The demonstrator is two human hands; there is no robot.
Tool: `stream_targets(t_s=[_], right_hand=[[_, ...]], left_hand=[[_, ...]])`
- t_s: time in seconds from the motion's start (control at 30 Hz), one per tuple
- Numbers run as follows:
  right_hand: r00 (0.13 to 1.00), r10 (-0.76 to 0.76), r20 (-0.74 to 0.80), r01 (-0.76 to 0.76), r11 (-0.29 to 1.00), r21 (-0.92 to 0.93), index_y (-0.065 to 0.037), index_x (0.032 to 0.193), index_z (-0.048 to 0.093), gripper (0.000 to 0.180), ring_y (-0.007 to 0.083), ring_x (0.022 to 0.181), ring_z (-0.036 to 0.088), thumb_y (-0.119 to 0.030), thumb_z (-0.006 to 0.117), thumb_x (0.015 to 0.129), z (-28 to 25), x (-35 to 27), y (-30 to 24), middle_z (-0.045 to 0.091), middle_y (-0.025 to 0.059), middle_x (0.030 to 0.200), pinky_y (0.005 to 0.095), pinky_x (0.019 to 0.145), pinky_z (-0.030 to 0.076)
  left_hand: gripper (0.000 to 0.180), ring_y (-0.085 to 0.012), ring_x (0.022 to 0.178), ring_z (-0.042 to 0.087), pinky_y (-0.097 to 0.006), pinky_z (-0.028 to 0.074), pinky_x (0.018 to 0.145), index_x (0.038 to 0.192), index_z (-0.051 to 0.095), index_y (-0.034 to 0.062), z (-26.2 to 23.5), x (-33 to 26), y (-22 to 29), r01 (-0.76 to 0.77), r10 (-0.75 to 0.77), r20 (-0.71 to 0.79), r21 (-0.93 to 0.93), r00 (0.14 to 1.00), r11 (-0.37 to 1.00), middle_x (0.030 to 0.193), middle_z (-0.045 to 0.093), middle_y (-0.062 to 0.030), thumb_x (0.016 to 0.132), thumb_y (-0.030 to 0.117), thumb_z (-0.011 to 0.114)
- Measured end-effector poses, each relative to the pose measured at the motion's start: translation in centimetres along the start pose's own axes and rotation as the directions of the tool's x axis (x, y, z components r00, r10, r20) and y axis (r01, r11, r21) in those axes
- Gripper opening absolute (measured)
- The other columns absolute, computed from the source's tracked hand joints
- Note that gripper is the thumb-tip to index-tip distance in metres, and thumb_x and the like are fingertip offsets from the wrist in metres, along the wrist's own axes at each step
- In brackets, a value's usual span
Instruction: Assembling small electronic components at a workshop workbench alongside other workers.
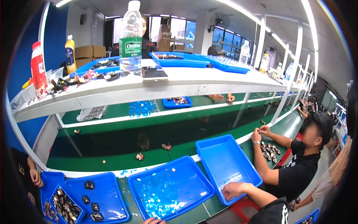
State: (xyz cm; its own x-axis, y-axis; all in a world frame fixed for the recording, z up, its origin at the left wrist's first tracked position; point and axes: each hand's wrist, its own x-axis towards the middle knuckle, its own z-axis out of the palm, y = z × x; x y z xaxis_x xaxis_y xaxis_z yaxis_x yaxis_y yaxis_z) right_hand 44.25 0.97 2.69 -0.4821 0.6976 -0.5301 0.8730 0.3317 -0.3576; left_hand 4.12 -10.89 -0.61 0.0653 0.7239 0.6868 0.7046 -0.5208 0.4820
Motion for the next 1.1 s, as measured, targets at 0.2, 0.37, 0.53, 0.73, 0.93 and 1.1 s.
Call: stream_targets(t_s=[0.2, 0.37, 0.53, 0.73, 0.93, 1.1], right_hand=[[0.878, 0.155, -0.453, -0.163, 0.986, 0.021, -0.008, 0.087, 0.067, 0.016, 0.0316, 0.075, 0.067, -0.021, 0.070, 0.078, -4.7, -1.5, -1.7, 0.067, 0.0126, 0.077, 0.0398, 0.069, 0.052], [0.806, 0.001, -0.592, 0.211, 0.934, 0.289, -0.005, 0.087, 0.064, 0.018, 0.0276, 0.073, 0.066, -0.020, 0.071, 0.082, -5.5, 3.5, -10.4, 0.066, 0.0112, 0.077, 0.0389, 0.066, 0.051], [0.783, -0.178, -0.596, 0.318, 0.938, 0.139, -0.004, 0.093, 0.064, 0.020, 0.0284, 0.078, 0.063, -0.019, 0.071, 0.082, -5.4, 8.3, -12.0, 0.065, 0.0130, 0.087, 0.0390, 0.070, 0.050], [0.747, -0.091, -0.658, 0.194, 0.977, 0.085, -0.006, 0.087, 0.071, 0.014, 0.0307, 0.078, 0.068, -0.018, 0.066, 0.081, -9.0, 2.6, -8.7, 0.069, 0.0143, 0.082, 0.0384, 0.070, 0.053], [0.809, 0.199, -0.553, -0.223, 0.974, 0.024, -0.005, 0.074, 0.065, 0.009, 0.0303, 0.067, 0.066, -0.013, 0.068, 0.075, -3.1, -2.7, -4.5, 0.066, 0.0122, 0.069, 0.0383, 0.063, 0.051], [0.814, 0.272, -0.513, -0.304, 0.952, 0.023, -0.006, 0.072, 0.066, 0.018, 0.0296, 0.066, 0.067, -0.020, 0.077, 0.068, -0.2, -3.0, -3.5, 0.067, 0.0102, 0.066, 0.0397, 0.062, 0.052]], left_hand=[[0.015, -0.0360, 0.090, 0.060, -0.045, 0.050, 0.082, 0.087, 0.070, 0.0023, 0.0, 0.2, 0.7, 0.003, -0.003, -0.052, 0.009, 0.999, 1.000, 0.089, 0.063, -0.0136, 0.073, -0.003, 0.072], [0.013, -0.0363, 0.091, 0.060, -0.045, 0.050, 0.082, 0.086, 0.070, 0.0021, -0.2, -0.3, 0.1, 0.013, -0.014, -0.032, -0.017, 0.999, 1.000, 0.091, 0.064, -0.0138, 0.074, -0.003, 0.071], [0.013, -0.0351, 0.092, 0.061, -0.044, 0.050, 0.083, 0.087, 0.070, 0.0015, -0.2, 0.5, 0.1, 0.010, -0.010, -0.006, -0.027, 1.000, 1.000, 0.091, 0.065, -0.0136, 0.075, -0.003, 0.071], [0.012, -0.0356, 0.099, 0.058, -0.044, 0.047, 0.087, 0.084, 0.069, -0.0005, 0.8, -0.5, -0.9, 0.080, -0.082, 0.058, 0.036, 0.995, 0.996, 0.093, 0.065, -0.0123, 0.073, -0.006, 0.069], [0.013, -0.0340, 0.101, 0.058, -0.044, 0.046, 0.088, 0.085, 0.070, 0.0004, 1.4, -0.5, -1.1, 0.097, -0.100, 0.109, 0.029, 0.989, 0.995, 0.095, 0.066, -0.0111, 0.073, -0.005, 0.068], [0.015, -0.0339, 0.101, 0.058, -0.044, 0.047, 0.088, 0.084, 0.070, 0.0006, 1.1, -1.0, -1.8, 0.091, -0.097, 0.128, 0.051, 0.987, 0.995, 0.095, 0.066, -0.0109, 0.072, -0.006, 0.068]])
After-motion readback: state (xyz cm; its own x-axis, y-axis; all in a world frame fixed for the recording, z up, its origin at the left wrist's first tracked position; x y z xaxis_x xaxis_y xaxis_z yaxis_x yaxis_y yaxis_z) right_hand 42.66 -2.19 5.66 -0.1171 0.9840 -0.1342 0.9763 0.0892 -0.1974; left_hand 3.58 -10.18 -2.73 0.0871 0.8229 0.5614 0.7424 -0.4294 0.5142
